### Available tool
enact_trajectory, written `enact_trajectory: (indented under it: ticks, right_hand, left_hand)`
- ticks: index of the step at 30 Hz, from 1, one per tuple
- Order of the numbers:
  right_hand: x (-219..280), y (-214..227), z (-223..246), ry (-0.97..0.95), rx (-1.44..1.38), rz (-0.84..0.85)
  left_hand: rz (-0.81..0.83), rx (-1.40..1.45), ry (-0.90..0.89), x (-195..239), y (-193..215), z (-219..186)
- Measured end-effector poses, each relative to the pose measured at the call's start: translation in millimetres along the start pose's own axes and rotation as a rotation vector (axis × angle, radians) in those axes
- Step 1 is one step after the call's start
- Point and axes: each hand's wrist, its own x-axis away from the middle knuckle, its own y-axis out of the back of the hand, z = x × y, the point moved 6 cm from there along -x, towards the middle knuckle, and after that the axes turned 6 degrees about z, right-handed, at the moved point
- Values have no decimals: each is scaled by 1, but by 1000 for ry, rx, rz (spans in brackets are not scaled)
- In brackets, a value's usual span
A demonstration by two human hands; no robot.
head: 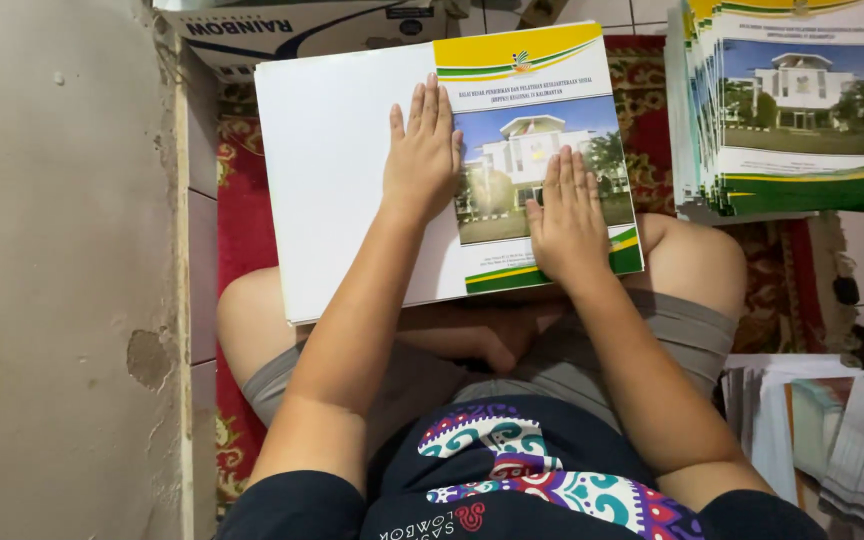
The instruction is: Manually aligning and smoothing printed covers onto folder bases
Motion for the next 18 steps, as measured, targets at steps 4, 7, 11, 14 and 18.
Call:
enact_trajectory:
  ticks: [4,7,11,14,18]
  right_hand:
    - [1,3,2,-23,-10,47]
    - [1,1,3,-41,-5,97]
    - [1,1,3,-21,14,54]
    - [1,-6,-4,16,30,3]
    - [1,-7,-1,97,55,-56]
  left_hand:
    - [-54,25,29,-3,-14,8]
    - [-132,-9,73,-2,-14,13]
    - [-40,11,67,8,-16,4]
    - [-38,-6,99,50,-15,-26]
    - [-8,37,177,99,-27,-52]
